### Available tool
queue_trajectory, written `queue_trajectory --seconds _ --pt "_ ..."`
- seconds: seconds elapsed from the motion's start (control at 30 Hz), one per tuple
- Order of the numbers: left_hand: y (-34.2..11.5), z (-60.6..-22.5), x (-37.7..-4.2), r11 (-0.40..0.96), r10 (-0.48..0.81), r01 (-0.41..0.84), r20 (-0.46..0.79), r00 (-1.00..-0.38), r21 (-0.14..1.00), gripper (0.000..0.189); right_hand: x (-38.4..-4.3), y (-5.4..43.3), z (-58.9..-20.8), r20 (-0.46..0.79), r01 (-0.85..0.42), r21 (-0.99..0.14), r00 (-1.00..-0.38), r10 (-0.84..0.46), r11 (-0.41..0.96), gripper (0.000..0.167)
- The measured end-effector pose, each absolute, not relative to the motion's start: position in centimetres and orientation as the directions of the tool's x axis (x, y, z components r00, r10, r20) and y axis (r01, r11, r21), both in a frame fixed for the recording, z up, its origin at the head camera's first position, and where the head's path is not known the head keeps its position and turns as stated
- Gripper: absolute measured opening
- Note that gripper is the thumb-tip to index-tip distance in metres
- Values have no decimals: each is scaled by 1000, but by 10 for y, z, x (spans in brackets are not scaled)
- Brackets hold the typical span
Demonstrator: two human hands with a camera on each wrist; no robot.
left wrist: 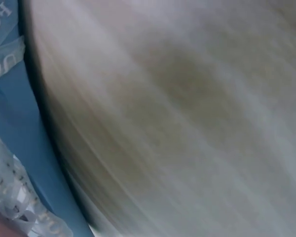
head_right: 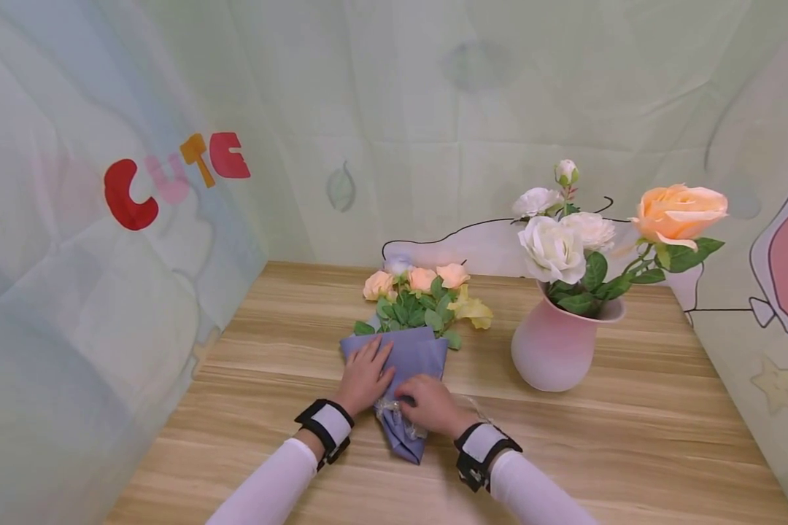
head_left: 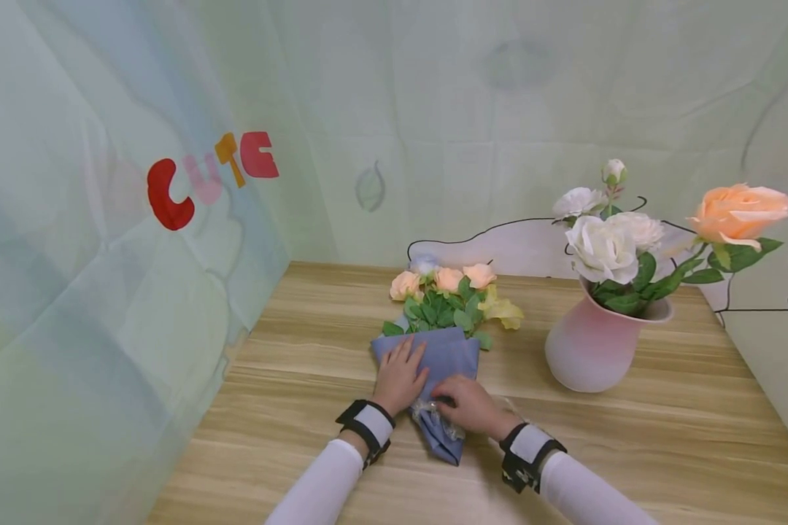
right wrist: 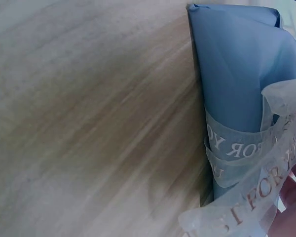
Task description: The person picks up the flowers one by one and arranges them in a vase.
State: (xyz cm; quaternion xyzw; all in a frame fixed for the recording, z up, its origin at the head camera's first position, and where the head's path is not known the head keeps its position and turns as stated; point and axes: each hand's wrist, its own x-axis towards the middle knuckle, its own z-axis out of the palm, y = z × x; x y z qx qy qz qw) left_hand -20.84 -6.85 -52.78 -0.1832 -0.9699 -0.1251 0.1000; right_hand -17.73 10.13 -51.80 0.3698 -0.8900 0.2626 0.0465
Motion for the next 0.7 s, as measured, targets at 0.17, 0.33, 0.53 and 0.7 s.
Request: queue_trajectory --seconds 0.17,0.33,0.53,0.7 --pt "-69 -530 -206 898 333 390 262 -906 206 47 -176 100 -523 282 -706 -403 -702 -654 583 14" --pt "-69 -532 -202 895 339 403 296 -893 191 49 -176 100 -528 287 -699 -412 -708 -645 585 13" --pt "-69 -534 -196 895 338 414 354 -872 167 49 -174 100 -528 236 -647 -459 -750 -618 609 12" --pt "-69 -531 -189 891 355 430 367 -860 145 46 -174 100 -529 224 -630 -472 -763 -607 617 12"
